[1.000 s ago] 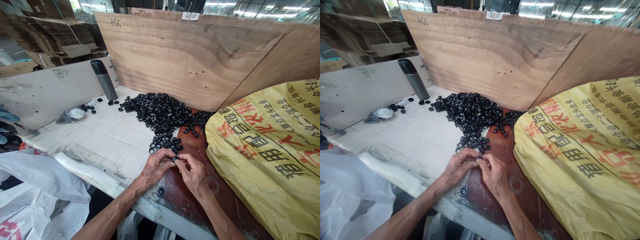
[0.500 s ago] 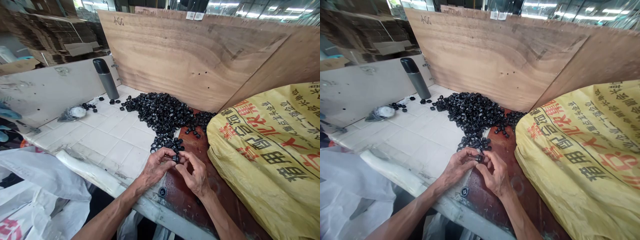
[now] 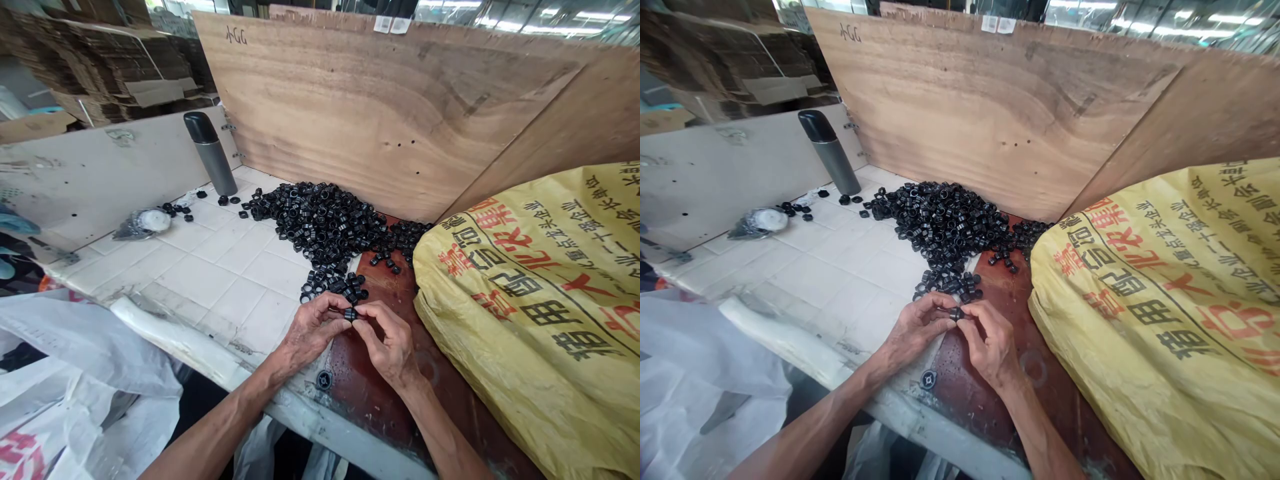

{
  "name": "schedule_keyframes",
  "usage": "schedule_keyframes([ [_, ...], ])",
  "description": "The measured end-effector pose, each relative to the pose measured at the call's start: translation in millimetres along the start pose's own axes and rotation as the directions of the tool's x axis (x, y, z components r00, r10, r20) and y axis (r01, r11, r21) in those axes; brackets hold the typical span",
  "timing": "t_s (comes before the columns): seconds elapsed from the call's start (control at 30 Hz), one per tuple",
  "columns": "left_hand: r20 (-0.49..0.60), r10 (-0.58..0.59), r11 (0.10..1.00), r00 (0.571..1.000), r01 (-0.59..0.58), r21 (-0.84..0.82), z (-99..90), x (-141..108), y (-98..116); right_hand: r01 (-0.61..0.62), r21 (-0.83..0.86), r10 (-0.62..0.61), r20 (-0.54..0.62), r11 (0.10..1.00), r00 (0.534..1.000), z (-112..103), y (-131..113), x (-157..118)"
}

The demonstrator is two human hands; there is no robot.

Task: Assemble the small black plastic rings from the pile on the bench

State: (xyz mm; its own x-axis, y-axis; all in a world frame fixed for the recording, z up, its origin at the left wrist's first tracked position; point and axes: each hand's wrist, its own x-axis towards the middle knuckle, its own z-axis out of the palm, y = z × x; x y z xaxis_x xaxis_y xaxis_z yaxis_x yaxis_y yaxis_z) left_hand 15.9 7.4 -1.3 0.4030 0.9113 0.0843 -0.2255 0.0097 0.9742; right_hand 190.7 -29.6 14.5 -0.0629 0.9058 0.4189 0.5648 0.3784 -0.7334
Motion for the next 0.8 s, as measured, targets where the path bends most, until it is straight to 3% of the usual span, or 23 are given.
schedule_keyframes([
  [0.1, 0.015, 0.12, 0.975, 0.993, -0.121, 0.187, -2.6, -1, -3, -0.099, 0.009, 0.099, 0.005, 0.995, 0.995, 4, 1, -3],
  [0.2, 0.094, 0.301, 0.855, 0.949, -0.313, 0.415, -5.0, -2, -5, -0.279, 0.121, 0.277, 0.032, 0.953, 0.96, 9, 0, -7],
  [0.27, 0.151, 0.35, 0.785, 0.925, -0.377, 0.491, -5.8, -2, -4, -0.376, 0.204, 0.369, 0.073, 0.904, 0.926, 10, -1, -8],
  [0.4, 0.249, 0.265, 0.752, 0.931, -0.361, 0.551, -6.3, -3, 7, -0.418, 0.178, 0.408, 0.09, 0.891, 0.908, -5, 0, 2],
  [0.57, 0.383, 0.077, 0.66, 0.921, -0.335, 0.673, -17.7, -27, 23, -0.461, 0.085, 0.468, -0.124, 0.883, 0.875, -59, -2, 4],
  [0.63, 0.407, 0.06, 0.623, 0.911, -0.353, 0.698, -27.5, -44, 25, -0.463, -0.036, 0.458, -0.096, 0.886, 0.884, -80, -13, -14],
  [0.7, 0.402, 0.058, 0.606, 0.914, -0.352, 0.713, -36.6, -60, 25, -0.453, -0.205, 0.468, 0.026, 0.867, 0.883, -92, -26, -45],
  [0.8, 0.413, 0.088, 0.604, 0.906, -0.379, 0.702, -43.1, -76, 23, -0.342, -0.344, 0.408, 0.138, 0.874, 0.903, -89, -37, -101],
])
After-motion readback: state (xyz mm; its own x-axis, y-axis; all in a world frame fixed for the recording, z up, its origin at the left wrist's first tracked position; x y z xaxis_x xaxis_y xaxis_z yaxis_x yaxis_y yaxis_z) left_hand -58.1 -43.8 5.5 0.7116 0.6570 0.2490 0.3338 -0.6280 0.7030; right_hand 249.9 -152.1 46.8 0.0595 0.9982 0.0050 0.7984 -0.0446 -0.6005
